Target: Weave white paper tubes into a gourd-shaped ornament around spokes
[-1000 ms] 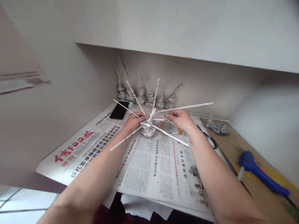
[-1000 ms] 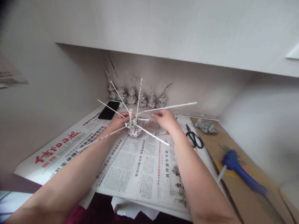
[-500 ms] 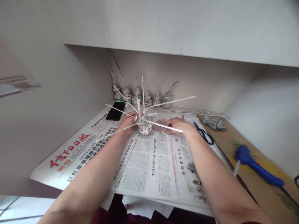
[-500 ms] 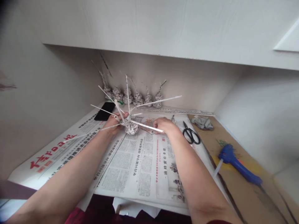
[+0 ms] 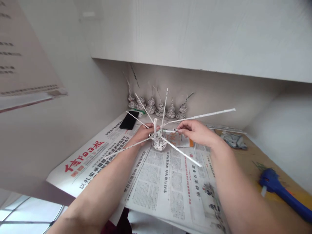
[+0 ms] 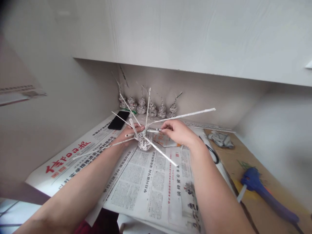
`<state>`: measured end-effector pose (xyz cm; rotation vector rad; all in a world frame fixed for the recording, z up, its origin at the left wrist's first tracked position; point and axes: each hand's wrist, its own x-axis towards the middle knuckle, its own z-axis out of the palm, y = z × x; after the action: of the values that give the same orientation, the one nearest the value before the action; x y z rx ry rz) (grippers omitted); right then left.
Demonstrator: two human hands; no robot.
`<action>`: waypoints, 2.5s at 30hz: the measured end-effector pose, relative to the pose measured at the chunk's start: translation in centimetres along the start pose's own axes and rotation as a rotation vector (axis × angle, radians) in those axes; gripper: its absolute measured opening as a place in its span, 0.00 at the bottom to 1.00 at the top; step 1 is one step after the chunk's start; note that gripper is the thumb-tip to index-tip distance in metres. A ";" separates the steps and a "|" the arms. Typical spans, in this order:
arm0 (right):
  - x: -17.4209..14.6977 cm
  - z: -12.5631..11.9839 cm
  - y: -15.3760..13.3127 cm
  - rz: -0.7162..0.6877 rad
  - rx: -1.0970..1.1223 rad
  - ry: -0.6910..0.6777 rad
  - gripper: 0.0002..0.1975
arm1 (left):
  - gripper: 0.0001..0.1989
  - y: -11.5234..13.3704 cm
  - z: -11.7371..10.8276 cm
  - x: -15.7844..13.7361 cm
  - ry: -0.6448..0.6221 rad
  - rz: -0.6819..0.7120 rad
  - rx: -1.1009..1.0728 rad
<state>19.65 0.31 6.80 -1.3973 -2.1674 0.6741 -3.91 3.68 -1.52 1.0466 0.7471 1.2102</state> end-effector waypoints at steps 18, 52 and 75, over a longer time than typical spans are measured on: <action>-1.0 1.1 -4.3 -0.103 0.107 0.128 0.08 | 0.14 -0.2 -0.6 0.3 -0.006 -0.028 -0.230; -0.6 4.4 -5.9 -0.242 0.010 0.424 0.05 | 0.17 -0.2 0.1 0.1 -0.001 -0.006 -0.116; 0.7 3.7 -3.2 -0.015 0.116 0.369 0.06 | 0.17 0.3 1.6 -0.4 0.073 0.090 0.016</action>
<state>14.88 -0.73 6.07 -1.3246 -1.8192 0.4832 -2.69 2.96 -0.65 1.0630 0.7740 1.3275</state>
